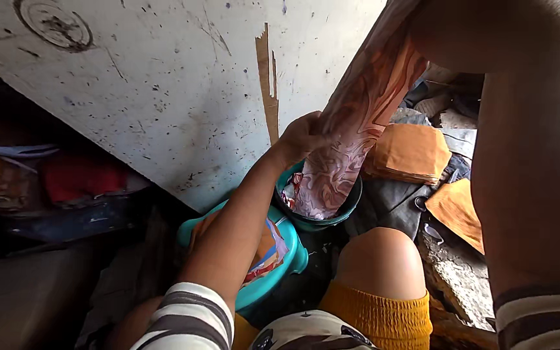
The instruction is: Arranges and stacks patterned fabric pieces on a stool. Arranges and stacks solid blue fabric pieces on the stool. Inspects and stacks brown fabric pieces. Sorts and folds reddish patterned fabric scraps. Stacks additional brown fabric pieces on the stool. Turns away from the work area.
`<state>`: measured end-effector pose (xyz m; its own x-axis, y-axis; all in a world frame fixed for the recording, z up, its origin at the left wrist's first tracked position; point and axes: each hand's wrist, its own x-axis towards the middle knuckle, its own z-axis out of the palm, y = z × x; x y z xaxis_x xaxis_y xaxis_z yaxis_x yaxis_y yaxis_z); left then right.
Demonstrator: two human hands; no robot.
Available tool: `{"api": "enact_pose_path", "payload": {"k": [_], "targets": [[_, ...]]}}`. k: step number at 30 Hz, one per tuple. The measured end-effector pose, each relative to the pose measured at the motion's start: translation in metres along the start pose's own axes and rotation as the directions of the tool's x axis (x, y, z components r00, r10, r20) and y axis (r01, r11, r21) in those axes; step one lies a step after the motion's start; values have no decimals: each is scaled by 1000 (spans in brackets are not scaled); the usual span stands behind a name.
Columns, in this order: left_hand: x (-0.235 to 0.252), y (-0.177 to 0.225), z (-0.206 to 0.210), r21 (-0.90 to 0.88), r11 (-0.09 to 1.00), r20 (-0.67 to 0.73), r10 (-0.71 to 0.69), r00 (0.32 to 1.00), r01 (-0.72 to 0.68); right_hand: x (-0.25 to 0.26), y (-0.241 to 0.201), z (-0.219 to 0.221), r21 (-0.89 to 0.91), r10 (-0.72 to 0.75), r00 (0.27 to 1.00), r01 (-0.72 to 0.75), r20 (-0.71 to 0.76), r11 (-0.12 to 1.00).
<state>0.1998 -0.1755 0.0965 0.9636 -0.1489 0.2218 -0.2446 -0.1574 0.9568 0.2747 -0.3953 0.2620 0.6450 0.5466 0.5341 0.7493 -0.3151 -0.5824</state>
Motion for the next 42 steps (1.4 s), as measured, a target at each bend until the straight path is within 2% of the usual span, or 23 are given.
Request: {"api": "enact_pose_path", "payload": {"k": [5, 7, 10, 14, 16, 18, 20, 22, 24, 25, 26, 27, 28, 29, 30, 31, 32, 33, 35, 37, 40, 42], "targets": [[-10, -34, -3, 230, 971, -27, -67, 997, 71, 2, 2, 3, -16, 53, 999, -53, -9, 998], [-11, -41, -8, 358, 927, -47, -100, 994, 110, 1, 0, 5, -28, 47, 999, -47, 0, 998], [-12, -41, -16, 543, 812, -148, -160, 976, 215, -3, -10, 9, -72, 5, 999, -1, 47, 997], [-12, -41, -24, 584, 754, -235, -197, 952, 300, -18, -17, 14, -30, -122, 980, 129, 159, 991], [-10, -47, -27, 527, 781, -290, -205, 935, 335, -22, -13, 15, 6, -182, 963, 185, 199, 983], [-8, -56, -26, 368, 852, -364, -236, 901, 372, -30, -9, 14, 33, -214, 952, 212, 218, 977], [-7, -63, -24, 135, 940, -401, -236, 885, 312, -41, -5, 17, 141, -258, 943, 233, 209, 962], [-6, -61, -17, -133, 975, -412, -218, 885, 179, -62, 0, 31, 317, -361, 902, 280, 236, 906], [-7, -50, -12, -364, 930, -407, -213, 888, 56, -96, 2, 58, 432, -417, 830, 243, 371, 868], [-9, -41, -10, -420, 907, -419, -182, 889, -12, -113, 7, 71, 430, -406, 758, 183, 511, 884], [-11, -32, -8, -452, 890, -451, -164, 877, -66, -125, 14, 83, 412, -370, 655, 98, 659, 906], [-12, -22, -5, -451, 888, -492, -164, 855, -89, -134, 24, 95, 389, -325, 596, 22, 735, 921], [-11, -19, -4, -453, 884, -483, -138, 865, -112, -140, 38, 104, 375, -263, 606, -64, 751, 925], [-10, -18, -3, -474, 871, -439, -108, 892, -128, -146, 52, 112, 365, -164, 672, -169, 722, 915], [-10, -15, 1, -528, 838, -385, -92, 918, -138, -150, 62, 120, 361, -14, 762, -291, 647, 886], [-11, -10, 7, -583, 800, -320, -69, 945, -139, -150, 70, 128, 373, 154, 821, -406, 550, 834], [-11, -7, 10, -601, 787, -257, -23, 966, -141, -147, 76, 137, 413, 278, 844, -479, 459, 775], [-13, -5, 12, -586, 797, -219, 19, 976, -147, -143, 81, 144, 476, 341, 854, -506, 393, 719], [-17, -2, 12, -509, 847, -157, 80, 984, -150, -132, 86, 155, 622, 363, 876, -482, 318, 617], [-22, 3, 11, -350, 926, -132, 103, 986, -143, -119, 80, 159, 738, 339, 906, -407, 253, 538], [-30, 6, 0, -170, 974, -119, 129, 984, -149, -100, 72, 155, 814, 322, 924, -344, 206, 469], [-37, 3, -11, -159, 975, -120, 134, 984, -153, -91, 70, 148, 810, 316, 929, -331, 192, 483]]}}
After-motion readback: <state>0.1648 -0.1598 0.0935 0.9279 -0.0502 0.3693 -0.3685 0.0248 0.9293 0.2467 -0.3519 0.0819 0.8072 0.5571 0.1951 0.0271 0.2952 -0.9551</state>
